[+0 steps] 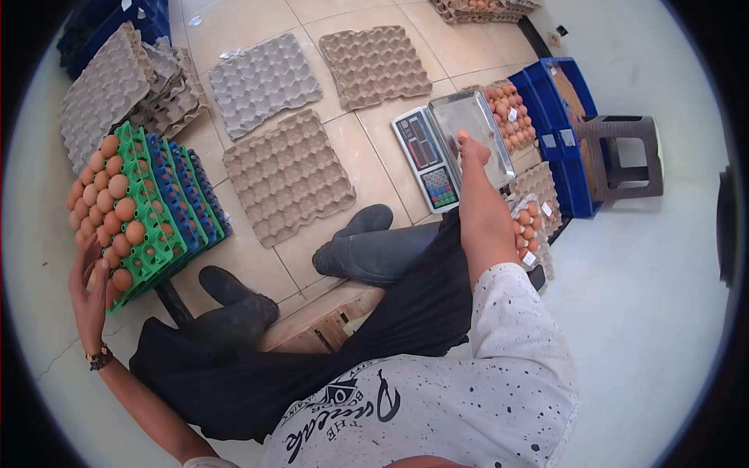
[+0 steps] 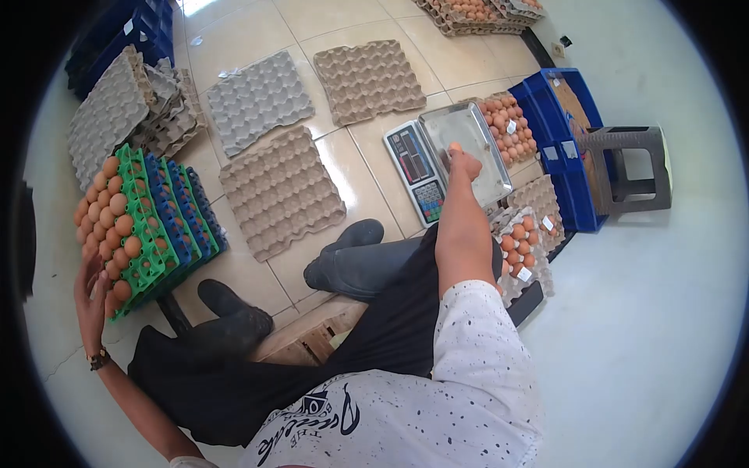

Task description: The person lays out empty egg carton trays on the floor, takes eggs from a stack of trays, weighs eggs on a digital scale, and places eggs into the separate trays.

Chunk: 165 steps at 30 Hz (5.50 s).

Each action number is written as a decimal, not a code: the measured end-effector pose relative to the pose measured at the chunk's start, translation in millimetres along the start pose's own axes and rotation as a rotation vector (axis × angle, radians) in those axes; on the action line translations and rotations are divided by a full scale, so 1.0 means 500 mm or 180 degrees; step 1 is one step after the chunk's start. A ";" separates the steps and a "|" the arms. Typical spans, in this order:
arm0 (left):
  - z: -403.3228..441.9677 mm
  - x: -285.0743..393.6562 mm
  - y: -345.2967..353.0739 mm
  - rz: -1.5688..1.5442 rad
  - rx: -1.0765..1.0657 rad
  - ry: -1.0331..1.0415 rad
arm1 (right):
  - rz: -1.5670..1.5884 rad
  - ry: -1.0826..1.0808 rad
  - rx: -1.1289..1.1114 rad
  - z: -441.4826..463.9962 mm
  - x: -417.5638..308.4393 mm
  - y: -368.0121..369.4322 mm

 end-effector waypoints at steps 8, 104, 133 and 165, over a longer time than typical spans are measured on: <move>0.006 -0.014 0.005 -0.0131 0.0031 -0.0043 | -0.0933 -0.0245 0.0299 0.005 0.001 -0.001; -0.121 0.103 0.481 -0.0146 -0.0995 0.0524 | -0.0943 -0.5242 -0.2065 -0.787 -0.243 0.713; -0.152 0.070 0.485 -0.1714 -0.1011 -0.0014 | 0.3922 0.2551 -0.3334 -0.579 0.044 0.059; -0.023 0.108 0.078 0.0163 -0.0860 -0.0109 | -0.1411 -0.3733 -0.1742 -0.467 -0.136 0.264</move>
Point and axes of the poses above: each hand's wrist, its own z-axis towards the middle knuckle, its own y-axis out of the palm, x = y × z, the point moved 6 cm from there along z, towards the middle knuckle, and after that the axes turned 6 degrees about -z, right-handed, at the moved point
